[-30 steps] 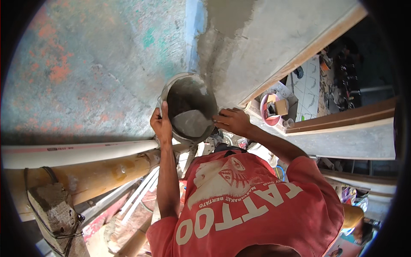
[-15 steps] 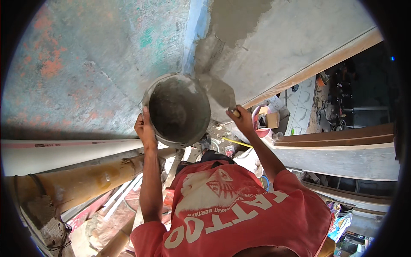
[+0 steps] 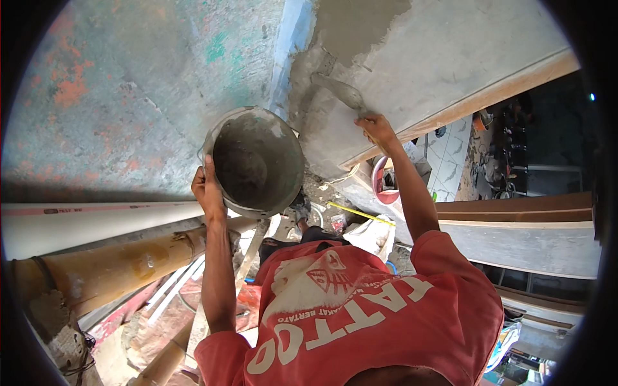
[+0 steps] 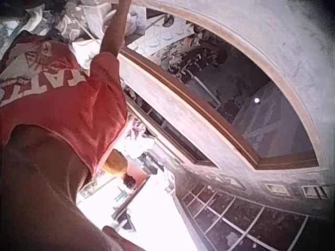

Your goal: Apply plaster to a wall around an electrical socket and plumbing pipes using a trowel.

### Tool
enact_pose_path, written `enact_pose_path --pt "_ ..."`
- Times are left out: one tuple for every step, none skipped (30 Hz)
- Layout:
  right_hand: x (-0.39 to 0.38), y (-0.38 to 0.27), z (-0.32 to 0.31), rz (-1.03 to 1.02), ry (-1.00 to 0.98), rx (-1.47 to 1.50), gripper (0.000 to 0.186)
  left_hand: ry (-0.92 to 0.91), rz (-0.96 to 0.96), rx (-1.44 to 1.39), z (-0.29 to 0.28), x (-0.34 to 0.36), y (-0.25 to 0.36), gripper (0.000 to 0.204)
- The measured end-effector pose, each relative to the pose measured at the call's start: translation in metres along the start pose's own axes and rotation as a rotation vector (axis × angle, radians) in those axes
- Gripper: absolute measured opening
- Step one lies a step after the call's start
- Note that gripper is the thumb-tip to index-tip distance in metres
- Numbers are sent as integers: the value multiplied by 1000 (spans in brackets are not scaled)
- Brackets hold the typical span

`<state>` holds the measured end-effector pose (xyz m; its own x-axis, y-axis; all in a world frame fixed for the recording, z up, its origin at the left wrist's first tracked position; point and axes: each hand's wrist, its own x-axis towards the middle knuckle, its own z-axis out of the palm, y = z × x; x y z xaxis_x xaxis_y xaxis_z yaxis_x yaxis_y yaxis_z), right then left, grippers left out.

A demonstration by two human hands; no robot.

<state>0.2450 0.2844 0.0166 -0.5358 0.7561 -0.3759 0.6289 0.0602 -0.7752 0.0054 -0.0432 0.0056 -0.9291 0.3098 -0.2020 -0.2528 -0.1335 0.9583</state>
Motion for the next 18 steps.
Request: enact_pose_path --pt "-12 9 1 -5 80 -95 32 -10 4 3 0 1 -1 46" --pt "-21 17 4 -19 155 -191 35 6 1 -8 1 -1 1 46" --pt "-27 30 10 -114 235 -321 36 -16 -6 24 6 -1 2 46" --pt "-32 38 19 -211 310 -445 38 -32 -10 62 7 0 4 46" --pt "-37 35 27 -231 299 -512 37 -40 -11 53 6 3 0 46" --pt "-35 28 35 -237 295 -518 37 -33 -12 47 3 3 -1 46" --pt "-33 19 44 -212 308 -579 37 -39 -6 53 2 4 -2 45" --pt "-32 14 51 -181 326 -636 38 -53 0 61 3 3 -2 45" --pt "-20 13 55 -186 324 -706 37 -62 -1 62 3 2 -1 45" --pt "-7 11 54 -182 333 -704 37 -65 0 43 6 0 2 45" --pt "3 8 51 -189 363 -739 37 -69 -2 26 8 -2 4 45" --pt "6 9 47 -194 393 -774 37 -83 -1 28 9 -3 3 45" --pt "4 0 45 -198 365 -765 38 -61 5 40 4 -1 0 44" --pt "-3 -11 41 -196 365 -763 38 -43 8 52 3 -1 1 44" --pt "-11 -21 37 -189 402 -733 38 -59 15 58 2 -2 2 43" --pt "-21 -28 30 -178 442 -706 38 -64 13 57 3 -3 3 43" --pt "-26 -32 20 -174 462 -690 38 -72 8 64 3 -2 3 42" --pt "-32 -37 14 -171 461 -690 38 -80 2 70 2 -2 3 42"
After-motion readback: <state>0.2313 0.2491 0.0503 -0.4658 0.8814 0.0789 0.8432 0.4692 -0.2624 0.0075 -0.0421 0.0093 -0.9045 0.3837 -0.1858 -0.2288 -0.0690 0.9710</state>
